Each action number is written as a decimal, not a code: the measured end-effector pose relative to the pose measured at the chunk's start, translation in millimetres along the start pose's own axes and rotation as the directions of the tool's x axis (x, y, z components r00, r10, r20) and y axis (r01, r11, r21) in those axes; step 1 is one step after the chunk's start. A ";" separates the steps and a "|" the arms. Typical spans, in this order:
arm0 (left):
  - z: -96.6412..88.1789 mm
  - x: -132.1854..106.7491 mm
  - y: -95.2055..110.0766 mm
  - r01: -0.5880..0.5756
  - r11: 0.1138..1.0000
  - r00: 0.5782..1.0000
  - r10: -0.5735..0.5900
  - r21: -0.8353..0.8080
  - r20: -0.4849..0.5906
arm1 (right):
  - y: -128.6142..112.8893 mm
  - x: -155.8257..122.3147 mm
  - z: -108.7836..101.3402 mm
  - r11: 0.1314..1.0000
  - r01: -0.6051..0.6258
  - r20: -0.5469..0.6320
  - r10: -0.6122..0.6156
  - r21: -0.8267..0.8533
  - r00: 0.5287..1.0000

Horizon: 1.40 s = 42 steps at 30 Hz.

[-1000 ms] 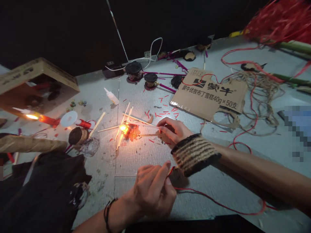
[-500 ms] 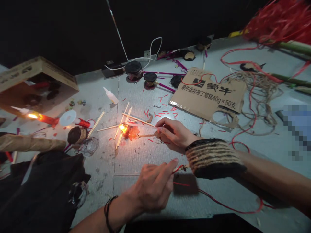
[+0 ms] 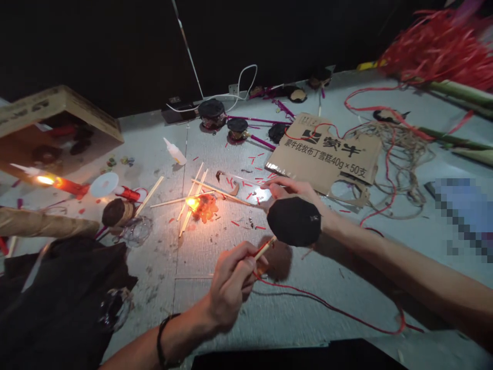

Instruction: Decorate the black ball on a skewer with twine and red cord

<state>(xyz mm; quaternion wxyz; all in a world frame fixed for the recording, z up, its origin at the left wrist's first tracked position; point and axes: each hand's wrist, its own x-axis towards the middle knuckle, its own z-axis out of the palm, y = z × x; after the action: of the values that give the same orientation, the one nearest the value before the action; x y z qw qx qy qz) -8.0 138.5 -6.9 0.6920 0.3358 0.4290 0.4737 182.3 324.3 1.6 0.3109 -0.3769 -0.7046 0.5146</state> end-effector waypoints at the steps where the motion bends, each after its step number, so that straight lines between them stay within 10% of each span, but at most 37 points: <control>1: 1.0 0.6 1.0 0.054 0.998 0.998 -0.053 -0.043 0.021 | -2.6 -0.7 -4.2 1.000 -0.001 -0.021 0.001 -0.002 1.000; 8: 8.4 -1.4 11.7 0.203 0.976 0.977 -0.197 -0.075 0.086 | 0.8 -6.2 -16.8 1.000 -0.014 -0.070 0.015 0.012 0.997; 19: 4.2 4.9 9.8 0.178 0.982 0.976 -0.168 0.067 -0.138 | -18.9 -27.2 -57.2 1.000 0.026 -0.207 -0.028 -0.014 0.978; 42: -2.2 12.4 16.2 0.225 0.963 0.950 -0.182 0.148 -0.255 | -36.7 -62.9 -29.4 0.969 0.099 -0.117 -0.128 -0.227 0.985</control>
<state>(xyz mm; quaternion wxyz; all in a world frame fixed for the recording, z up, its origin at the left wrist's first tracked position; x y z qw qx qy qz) -13.6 155.6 2.9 0.6485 0.2896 0.5814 0.3969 231.7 278.4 41.9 0.3416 -0.4008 -0.7558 0.3891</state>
